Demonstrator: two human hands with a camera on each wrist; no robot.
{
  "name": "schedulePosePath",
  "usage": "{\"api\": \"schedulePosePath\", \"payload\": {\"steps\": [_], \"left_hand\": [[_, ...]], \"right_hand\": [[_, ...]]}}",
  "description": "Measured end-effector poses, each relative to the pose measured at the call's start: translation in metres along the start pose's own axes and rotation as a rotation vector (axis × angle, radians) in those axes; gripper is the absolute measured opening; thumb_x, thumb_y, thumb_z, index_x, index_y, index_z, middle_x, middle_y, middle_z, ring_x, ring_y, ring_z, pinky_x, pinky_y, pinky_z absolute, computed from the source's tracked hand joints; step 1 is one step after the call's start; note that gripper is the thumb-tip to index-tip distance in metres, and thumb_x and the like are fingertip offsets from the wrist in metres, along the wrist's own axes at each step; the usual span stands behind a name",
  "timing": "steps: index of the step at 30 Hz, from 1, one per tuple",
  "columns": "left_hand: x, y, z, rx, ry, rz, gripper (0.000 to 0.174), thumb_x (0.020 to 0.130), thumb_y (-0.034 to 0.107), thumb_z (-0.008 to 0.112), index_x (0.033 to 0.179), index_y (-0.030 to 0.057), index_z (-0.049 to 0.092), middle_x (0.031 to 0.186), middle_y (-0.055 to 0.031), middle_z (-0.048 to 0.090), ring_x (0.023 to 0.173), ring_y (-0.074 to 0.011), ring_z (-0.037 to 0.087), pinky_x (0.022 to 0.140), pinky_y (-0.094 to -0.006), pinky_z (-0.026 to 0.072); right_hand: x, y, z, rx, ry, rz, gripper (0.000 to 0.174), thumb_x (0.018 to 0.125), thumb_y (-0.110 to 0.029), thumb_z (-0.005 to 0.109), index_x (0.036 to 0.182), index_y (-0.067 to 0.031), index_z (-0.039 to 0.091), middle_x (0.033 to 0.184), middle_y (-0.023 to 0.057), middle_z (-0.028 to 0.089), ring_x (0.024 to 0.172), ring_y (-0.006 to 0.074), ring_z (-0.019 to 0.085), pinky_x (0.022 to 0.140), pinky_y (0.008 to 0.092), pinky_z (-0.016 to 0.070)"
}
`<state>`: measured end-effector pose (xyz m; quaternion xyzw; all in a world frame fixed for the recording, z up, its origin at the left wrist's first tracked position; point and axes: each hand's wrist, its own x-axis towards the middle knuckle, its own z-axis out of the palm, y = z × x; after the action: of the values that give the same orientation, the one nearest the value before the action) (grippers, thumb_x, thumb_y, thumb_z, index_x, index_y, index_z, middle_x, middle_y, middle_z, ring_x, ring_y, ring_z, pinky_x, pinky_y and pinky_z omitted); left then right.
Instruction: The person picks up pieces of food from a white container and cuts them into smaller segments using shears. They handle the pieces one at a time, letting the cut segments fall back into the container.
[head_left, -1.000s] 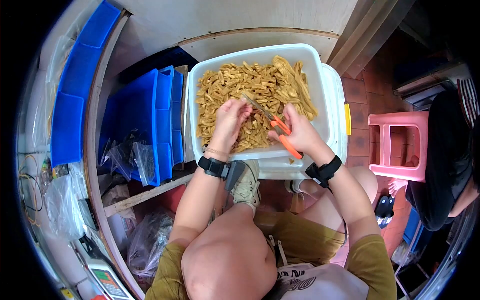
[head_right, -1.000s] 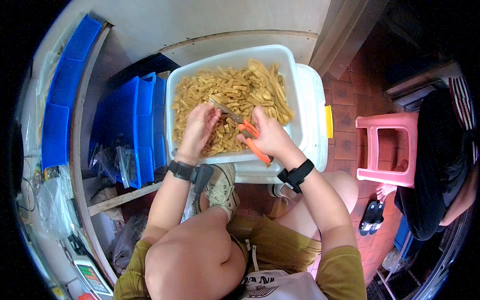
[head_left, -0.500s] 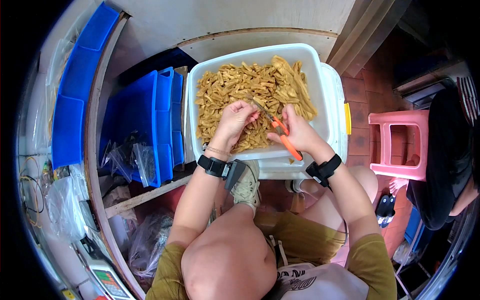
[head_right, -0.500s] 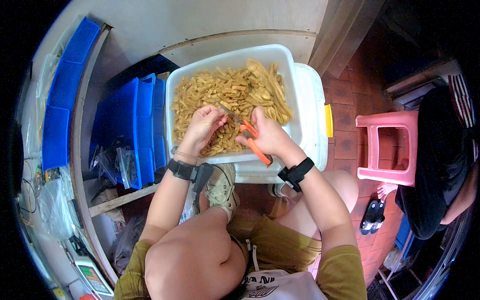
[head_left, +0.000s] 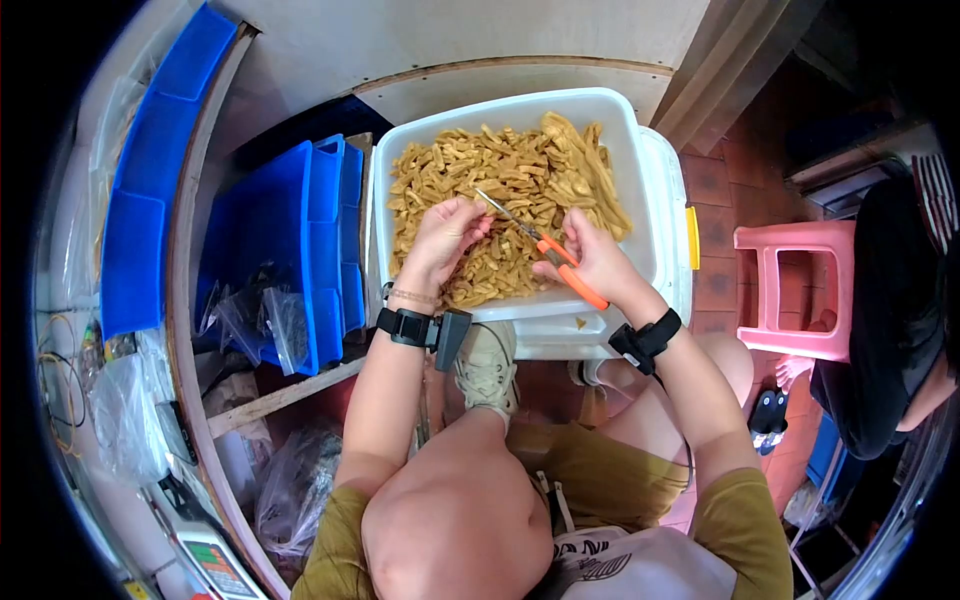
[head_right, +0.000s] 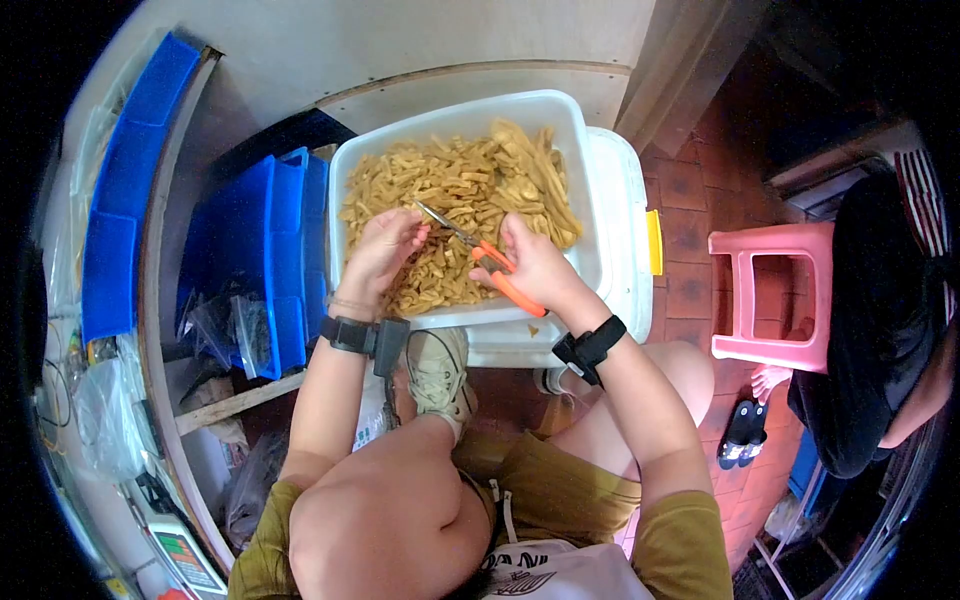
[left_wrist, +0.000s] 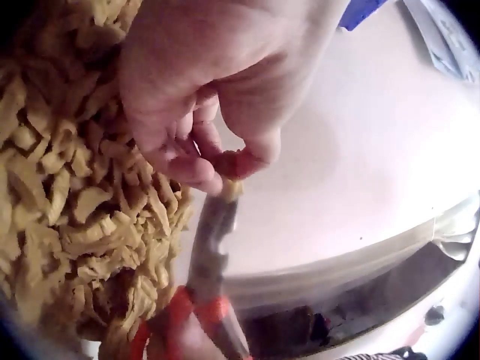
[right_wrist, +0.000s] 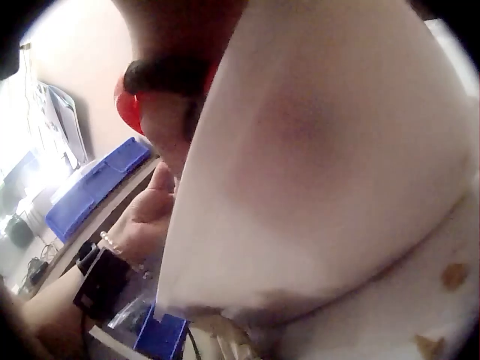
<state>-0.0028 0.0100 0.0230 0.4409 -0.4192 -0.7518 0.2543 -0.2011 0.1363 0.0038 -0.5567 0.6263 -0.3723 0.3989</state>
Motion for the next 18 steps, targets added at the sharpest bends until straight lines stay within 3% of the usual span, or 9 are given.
{"api": "schedulePosePath", "payload": {"steps": [2,4,6,8,14,18], "left_hand": [[-0.003,0.000,0.002,0.080,-0.017,0.036,0.008,0.087,0.009,0.059,0.083,0.0027,0.060,0.077,-0.0048,0.062,0.068,-0.0106,0.058,0.063,-0.0213,0.0476],[-0.006,-0.006,0.011,0.372,-0.051,0.099,0.008,0.083,0.006,0.066,0.079,0.0024,0.060,0.075,-0.0025,0.063,0.066,-0.0076,0.058,0.061,-0.0198,0.0474],[-0.002,-0.014,0.009,0.369,-0.018,0.137,0.012,0.078,0.004,0.070,0.078,0.0011,0.059,0.070,-0.0004,0.062,0.063,-0.0061,0.057,0.060,-0.0196,0.0467],[0.001,-0.018,0.006,0.576,0.041,0.303,0.015,0.076,0.005,0.072,0.077,0.0006,0.058,0.069,0.0008,0.061,0.063,-0.0053,0.056,0.059,-0.0190,0.0460],[-0.010,-0.006,0.017,0.724,0.082,0.315,0.016,0.075,0.005,0.074,0.079,-0.0005,0.059,0.074,-0.0005,0.062,0.065,-0.0050,0.055,0.062,-0.0196,0.0472],[-0.011,0.003,0.017,0.579,0.112,0.350,0.014,0.080,0.005,0.070,0.089,0.0012,0.060,0.079,-0.0024,0.064,0.073,-0.0074,0.060,0.068,-0.0211,0.0485]], "right_hand": [[0.000,0.000,0.001,-0.025,-0.009,0.000,0.061,0.066,-0.037,0.083,0.090,-0.0037,0.038,0.066,0.0098,0.050,0.059,0.0233,0.050,0.057,0.0347,0.0434],[-0.001,-0.004,0.000,-0.057,-0.022,0.012,0.061,0.066,-0.038,0.082,0.090,-0.0034,0.038,0.067,0.0105,0.051,0.060,0.0247,0.051,0.058,0.0353,0.0438],[-0.002,-0.007,-0.001,-0.092,-0.032,0.028,0.062,0.066,-0.039,0.082,0.091,-0.0032,0.038,0.068,0.0112,0.052,0.061,0.0261,0.053,0.059,0.0359,0.0442],[-0.003,-0.008,-0.003,-0.056,-0.012,0.003,0.061,0.067,-0.037,0.082,0.092,-0.0031,0.038,0.067,0.0107,0.050,0.060,0.0249,0.052,0.059,0.0353,0.0438],[0.001,-0.005,-0.004,-0.029,-0.030,0.089,0.060,0.069,-0.033,0.081,0.094,-0.0035,0.036,0.064,0.0079,0.047,0.057,0.0209,0.048,0.056,0.0333,0.0419],[-0.003,-0.003,-0.003,-0.004,0.052,0.043,0.059,0.070,-0.034,0.081,0.095,-0.0041,0.036,0.066,0.0086,0.051,0.058,0.0216,0.052,0.057,0.0332,0.0441]]}}
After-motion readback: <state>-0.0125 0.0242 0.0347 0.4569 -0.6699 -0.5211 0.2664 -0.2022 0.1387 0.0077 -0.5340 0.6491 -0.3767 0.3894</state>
